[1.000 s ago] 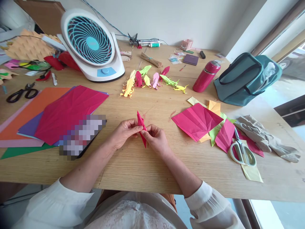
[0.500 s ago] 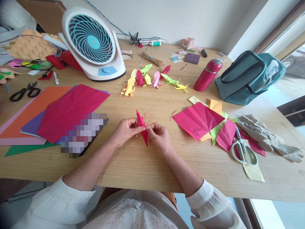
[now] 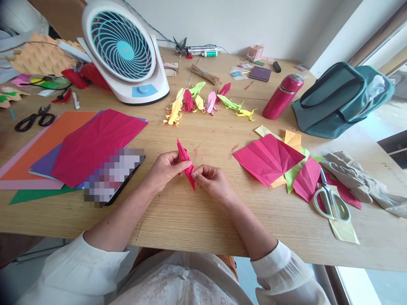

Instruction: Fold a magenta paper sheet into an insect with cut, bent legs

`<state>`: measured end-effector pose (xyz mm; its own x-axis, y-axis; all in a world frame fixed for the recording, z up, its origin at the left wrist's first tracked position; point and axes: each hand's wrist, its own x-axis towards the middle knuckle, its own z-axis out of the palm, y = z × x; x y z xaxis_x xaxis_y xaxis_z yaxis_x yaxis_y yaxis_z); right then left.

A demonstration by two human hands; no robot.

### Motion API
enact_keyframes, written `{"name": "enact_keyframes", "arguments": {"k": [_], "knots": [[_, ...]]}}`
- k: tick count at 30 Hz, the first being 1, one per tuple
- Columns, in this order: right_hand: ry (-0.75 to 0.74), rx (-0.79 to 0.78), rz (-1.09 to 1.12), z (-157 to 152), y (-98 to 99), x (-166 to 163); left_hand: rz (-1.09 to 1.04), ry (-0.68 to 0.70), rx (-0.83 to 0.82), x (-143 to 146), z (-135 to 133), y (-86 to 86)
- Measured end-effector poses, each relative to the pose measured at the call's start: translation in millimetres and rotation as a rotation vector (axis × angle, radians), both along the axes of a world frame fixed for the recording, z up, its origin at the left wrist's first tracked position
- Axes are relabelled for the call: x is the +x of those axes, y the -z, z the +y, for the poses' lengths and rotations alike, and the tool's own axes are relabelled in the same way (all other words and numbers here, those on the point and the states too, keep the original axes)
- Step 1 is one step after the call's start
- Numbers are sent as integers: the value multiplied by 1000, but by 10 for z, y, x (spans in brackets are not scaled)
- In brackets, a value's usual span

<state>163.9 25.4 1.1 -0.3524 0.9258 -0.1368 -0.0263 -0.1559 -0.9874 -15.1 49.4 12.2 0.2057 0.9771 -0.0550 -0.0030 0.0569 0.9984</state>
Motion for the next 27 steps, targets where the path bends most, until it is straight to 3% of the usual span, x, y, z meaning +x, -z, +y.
{"name": "enact_keyframes", "arguments": {"k": [14,27], "knots": [[20,-54,51,-34,-41,-105,158,-11,154,14,-30,-12],[68,-43,61,-30,-14,-99,13,162,99,29,-93,-75]]}}
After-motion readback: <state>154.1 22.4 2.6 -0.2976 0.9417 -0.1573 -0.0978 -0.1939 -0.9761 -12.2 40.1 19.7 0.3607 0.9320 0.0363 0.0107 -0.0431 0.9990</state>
